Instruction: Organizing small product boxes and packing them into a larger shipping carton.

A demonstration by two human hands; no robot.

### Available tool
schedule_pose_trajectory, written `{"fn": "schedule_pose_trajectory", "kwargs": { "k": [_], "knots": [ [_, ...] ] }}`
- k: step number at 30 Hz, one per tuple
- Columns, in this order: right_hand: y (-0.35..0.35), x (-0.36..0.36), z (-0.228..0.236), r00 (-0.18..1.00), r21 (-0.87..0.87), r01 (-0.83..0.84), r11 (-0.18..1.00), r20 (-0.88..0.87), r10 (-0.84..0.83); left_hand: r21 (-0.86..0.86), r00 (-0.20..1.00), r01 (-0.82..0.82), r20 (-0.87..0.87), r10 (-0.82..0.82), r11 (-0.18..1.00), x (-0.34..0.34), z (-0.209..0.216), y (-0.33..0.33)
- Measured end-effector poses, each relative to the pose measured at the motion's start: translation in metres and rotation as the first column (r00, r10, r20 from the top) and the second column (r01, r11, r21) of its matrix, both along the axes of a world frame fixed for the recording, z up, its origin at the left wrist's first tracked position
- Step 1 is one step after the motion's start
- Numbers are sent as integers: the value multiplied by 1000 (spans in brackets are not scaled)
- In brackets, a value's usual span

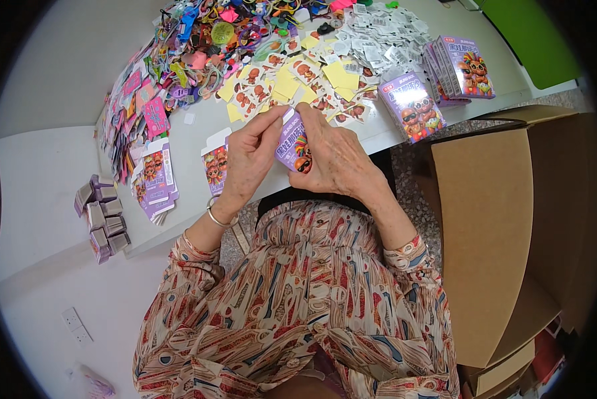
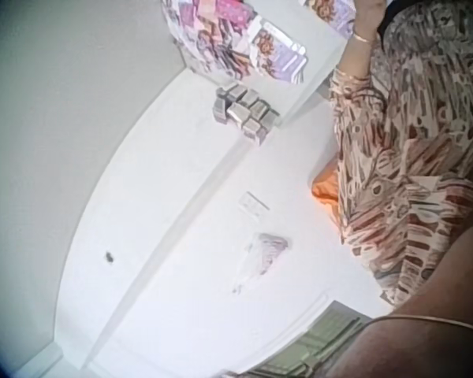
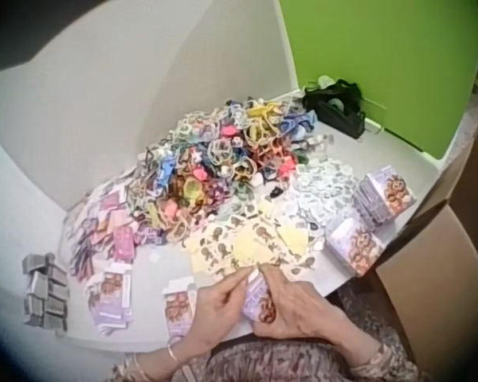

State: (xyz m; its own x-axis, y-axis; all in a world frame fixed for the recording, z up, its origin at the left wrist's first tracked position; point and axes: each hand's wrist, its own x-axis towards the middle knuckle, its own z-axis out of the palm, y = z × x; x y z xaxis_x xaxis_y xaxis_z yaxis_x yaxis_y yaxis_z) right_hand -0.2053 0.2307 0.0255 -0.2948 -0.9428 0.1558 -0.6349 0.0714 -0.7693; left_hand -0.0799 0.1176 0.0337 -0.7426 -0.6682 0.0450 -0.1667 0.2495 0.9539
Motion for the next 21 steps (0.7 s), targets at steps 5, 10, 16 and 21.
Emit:
{"fn": "schedule_pose_trajectory", "kwargs": {
  "k": [5, 10, 16, 21],
  "knots": [
    [1, 2, 5, 999, 59, -20, 998, 35, 18, -334, 994, 62, 103, -29, 941, 2, 9, 8],
    [-1, 4, 8, 997, 61, -14, 998, 75, 9, -586, 997, 77, 23, -78, 807, 6, 6, 15],
    [-1, 2, -4, 999, -54, 12, 998, 38, -10, -162, 998, 59, 34, -54, 985, 7, 11, 8],
    [-2, -5, -2, 983, 68, 52, 996, 170, -63, 92, 1000, 11, 15, -12, 996, 20, 4, 3]
  ]
}}
